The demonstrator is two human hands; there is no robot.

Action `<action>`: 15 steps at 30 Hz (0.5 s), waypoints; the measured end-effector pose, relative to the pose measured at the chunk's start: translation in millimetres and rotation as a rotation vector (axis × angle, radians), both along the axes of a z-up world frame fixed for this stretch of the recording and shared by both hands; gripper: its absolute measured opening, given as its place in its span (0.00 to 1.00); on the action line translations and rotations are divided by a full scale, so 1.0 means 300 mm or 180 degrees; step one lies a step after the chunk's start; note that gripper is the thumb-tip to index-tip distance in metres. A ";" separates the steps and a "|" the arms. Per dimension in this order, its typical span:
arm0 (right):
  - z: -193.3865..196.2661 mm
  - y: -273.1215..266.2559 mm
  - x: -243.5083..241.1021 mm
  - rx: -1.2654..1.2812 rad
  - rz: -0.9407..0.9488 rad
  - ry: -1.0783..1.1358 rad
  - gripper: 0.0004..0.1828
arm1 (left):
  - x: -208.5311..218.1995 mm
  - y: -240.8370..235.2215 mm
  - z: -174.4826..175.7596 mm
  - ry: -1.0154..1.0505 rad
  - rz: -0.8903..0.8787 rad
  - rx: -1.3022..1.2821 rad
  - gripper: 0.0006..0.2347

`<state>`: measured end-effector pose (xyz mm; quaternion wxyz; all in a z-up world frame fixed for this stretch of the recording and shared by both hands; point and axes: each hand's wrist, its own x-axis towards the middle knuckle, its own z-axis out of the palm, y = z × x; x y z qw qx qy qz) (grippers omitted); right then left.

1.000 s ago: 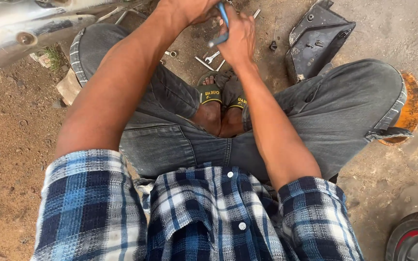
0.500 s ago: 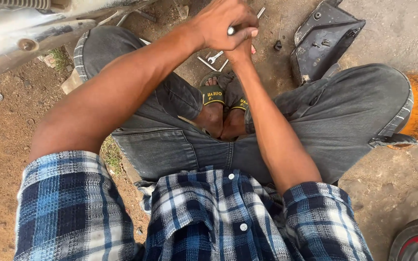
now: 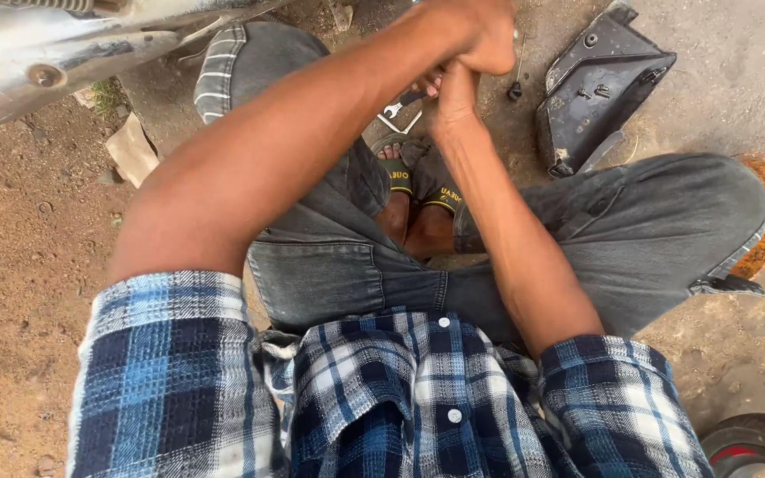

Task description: The person sits on the ground and uses a T-handle wrench to loosen and tighten bolts on the motorcycle's engine area. They switch between tools and adjust their grip while working on the lower engine components.

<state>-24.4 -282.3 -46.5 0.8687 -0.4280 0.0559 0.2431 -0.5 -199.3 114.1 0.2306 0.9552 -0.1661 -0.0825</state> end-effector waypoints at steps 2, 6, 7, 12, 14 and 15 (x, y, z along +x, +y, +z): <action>-0.054 -0.015 0.026 -0.0331 -0.0089 -0.0286 0.08 | -0.014 -0.005 0.012 -0.0007 -0.0005 0.0081 0.10; -0.236 -0.040 -0.006 -0.2573 -0.0675 -0.2058 0.10 | -0.128 0.044 0.061 -0.0131 -0.0393 0.0297 0.11; -0.261 -0.059 -0.020 -0.3400 -0.0890 -0.2696 0.16 | -0.170 0.061 0.076 -0.0153 -0.0532 0.0352 0.11; -0.037 -0.060 -0.049 -0.3951 -0.0737 -0.4155 0.22 | -0.268 0.205 0.126 -0.1097 -0.1209 -0.0081 0.28; 0.151 -0.037 -0.077 -0.4140 -0.0759 -0.4433 0.25 | -0.285 0.279 0.113 -0.1658 -0.1537 -0.0304 0.33; 0.229 -0.028 -0.097 -0.4196 -0.0789 -0.4462 0.22 | -0.292 0.306 0.100 -0.1936 -0.1712 -0.0436 0.35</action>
